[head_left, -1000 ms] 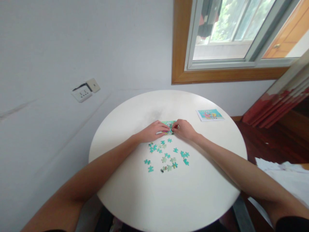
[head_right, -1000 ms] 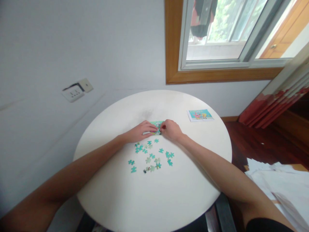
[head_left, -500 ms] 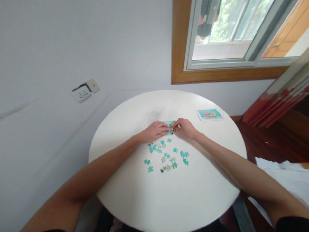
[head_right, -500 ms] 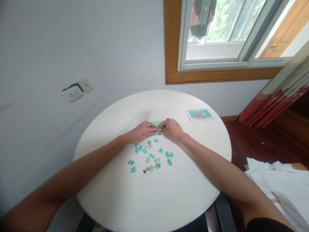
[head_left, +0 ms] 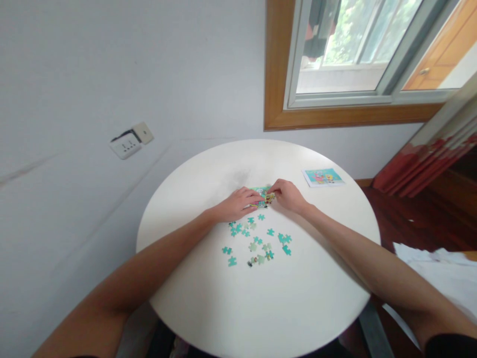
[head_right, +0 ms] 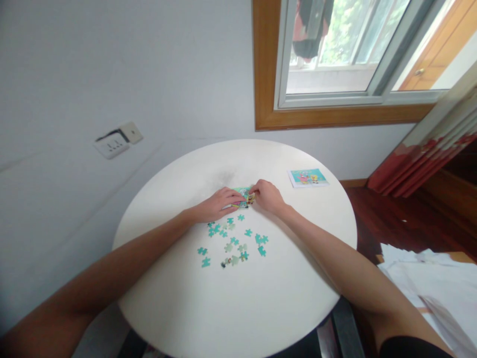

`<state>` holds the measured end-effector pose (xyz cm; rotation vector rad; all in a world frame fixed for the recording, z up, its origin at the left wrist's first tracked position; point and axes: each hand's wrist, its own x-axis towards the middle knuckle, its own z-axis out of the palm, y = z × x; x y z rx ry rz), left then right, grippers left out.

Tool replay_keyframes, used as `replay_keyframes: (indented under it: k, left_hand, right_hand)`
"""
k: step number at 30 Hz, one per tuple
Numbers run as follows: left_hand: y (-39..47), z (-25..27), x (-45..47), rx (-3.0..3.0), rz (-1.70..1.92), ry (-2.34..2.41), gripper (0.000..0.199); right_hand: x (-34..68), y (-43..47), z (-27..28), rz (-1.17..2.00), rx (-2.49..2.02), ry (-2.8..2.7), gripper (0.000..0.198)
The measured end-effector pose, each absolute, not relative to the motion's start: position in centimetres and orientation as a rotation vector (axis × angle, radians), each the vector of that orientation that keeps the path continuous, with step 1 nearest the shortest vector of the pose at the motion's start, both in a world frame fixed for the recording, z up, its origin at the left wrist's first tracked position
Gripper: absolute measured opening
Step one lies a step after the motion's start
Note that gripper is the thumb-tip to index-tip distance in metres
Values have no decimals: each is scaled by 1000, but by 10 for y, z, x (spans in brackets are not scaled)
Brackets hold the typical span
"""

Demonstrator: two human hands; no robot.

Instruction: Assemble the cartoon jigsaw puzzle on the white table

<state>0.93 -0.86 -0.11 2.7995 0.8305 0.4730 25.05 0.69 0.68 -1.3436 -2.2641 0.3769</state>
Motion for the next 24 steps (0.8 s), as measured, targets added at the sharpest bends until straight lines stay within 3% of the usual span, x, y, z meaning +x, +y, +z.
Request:
replay_keyframes:
  k: [24]
  left_hand:
    - [-12, 1, 11, 2834, 352, 863, 46]
  right_hand:
    - [272, 23, 6, 463, -1451, -2053, 36]
